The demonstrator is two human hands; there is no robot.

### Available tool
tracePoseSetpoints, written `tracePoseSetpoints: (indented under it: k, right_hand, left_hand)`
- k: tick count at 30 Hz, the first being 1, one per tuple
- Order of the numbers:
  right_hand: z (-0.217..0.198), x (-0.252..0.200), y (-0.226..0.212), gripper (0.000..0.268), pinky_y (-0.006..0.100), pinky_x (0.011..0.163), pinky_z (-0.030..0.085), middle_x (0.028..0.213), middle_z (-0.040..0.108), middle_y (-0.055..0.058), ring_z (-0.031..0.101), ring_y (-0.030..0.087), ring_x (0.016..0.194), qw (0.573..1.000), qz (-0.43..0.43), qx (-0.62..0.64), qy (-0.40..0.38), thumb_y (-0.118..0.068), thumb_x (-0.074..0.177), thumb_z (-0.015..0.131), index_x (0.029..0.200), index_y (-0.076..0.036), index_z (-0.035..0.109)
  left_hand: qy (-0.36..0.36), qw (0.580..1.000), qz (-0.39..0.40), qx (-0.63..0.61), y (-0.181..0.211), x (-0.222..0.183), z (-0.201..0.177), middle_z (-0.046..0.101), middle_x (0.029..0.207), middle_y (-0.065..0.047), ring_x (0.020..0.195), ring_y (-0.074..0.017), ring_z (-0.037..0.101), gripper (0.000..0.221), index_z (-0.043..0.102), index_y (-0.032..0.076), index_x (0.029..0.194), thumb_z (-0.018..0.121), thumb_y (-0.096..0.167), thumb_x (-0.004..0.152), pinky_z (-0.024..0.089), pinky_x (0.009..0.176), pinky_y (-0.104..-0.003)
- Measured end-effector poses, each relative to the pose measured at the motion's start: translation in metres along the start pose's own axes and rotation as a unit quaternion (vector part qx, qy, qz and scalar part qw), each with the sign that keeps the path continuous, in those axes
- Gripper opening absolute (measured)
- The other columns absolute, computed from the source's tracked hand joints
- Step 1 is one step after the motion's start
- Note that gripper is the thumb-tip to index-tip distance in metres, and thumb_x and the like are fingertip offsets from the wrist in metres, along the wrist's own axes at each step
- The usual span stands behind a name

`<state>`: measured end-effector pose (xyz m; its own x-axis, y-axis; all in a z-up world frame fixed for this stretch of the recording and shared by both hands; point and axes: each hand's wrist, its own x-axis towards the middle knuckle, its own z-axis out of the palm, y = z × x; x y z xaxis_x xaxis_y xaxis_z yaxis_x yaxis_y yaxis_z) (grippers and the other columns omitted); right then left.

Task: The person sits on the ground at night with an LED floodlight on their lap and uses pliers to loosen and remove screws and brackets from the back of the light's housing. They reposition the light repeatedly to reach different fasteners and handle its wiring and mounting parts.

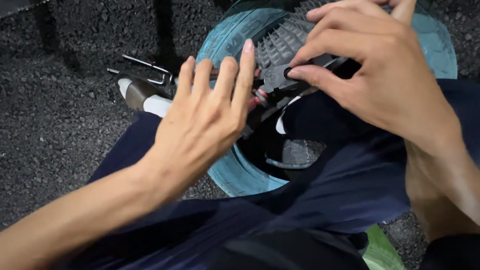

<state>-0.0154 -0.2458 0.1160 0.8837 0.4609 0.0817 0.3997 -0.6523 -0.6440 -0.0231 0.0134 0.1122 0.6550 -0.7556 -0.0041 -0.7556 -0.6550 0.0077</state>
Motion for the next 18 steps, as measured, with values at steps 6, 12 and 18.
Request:
tracePoseSetpoints:
  k: [6, 12, 18]
  right_hand:
    - [-0.001, 0.005, 0.004, 0.019, 0.046, 0.114, 0.030, 0.110, 0.072, 0.005, 0.063, 0.025, 0.129, 1.000, -0.016, -0.016, -0.006, -0.023, 0.096, 0.087, 0.099, -0.008, 0.076]
    - [-0.020, 0.043, -0.002, 0.029, 0.036, 0.087, 0.050, 0.103, 0.071, 0.004, 0.067, 0.022, 0.103, 0.984, 0.068, 0.029, -0.161, -0.031, 0.084, 0.082, 0.103, -0.009, 0.076]
    - [-0.011, 0.049, 0.025, 0.041, 0.039, 0.093, 0.050, 0.105, 0.072, 0.005, 0.064, 0.024, 0.103, 0.965, -0.112, 0.025, -0.237, -0.037, 0.079, 0.082, 0.105, -0.007, 0.076]
  left_hand:
    - [-0.022, 0.997, -0.069, 0.035, 0.027, -0.003, -0.007, 0.060, 0.118, -0.020, 0.102, -0.0343, 0.061, 0.059, 0.043, -0.012, 0.149, 0.055, 0.028, 0.107, 0.051, 0.100, -0.050]
    - [-0.018, 0.995, -0.088, 0.037, 0.035, -0.005, -0.005, 0.060, 0.117, -0.018, 0.100, -0.0325, 0.061, 0.061, 0.045, -0.011, 0.149, 0.056, 0.031, 0.106, 0.051, 0.096, -0.051]
    - [-0.011, 0.996, -0.084, 0.007, 0.044, -0.009, -0.001, 0.056, 0.120, -0.015, 0.108, -0.0323, 0.058, 0.066, 0.045, -0.008, 0.152, 0.061, 0.033, 0.103, 0.049, 0.101, -0.055]
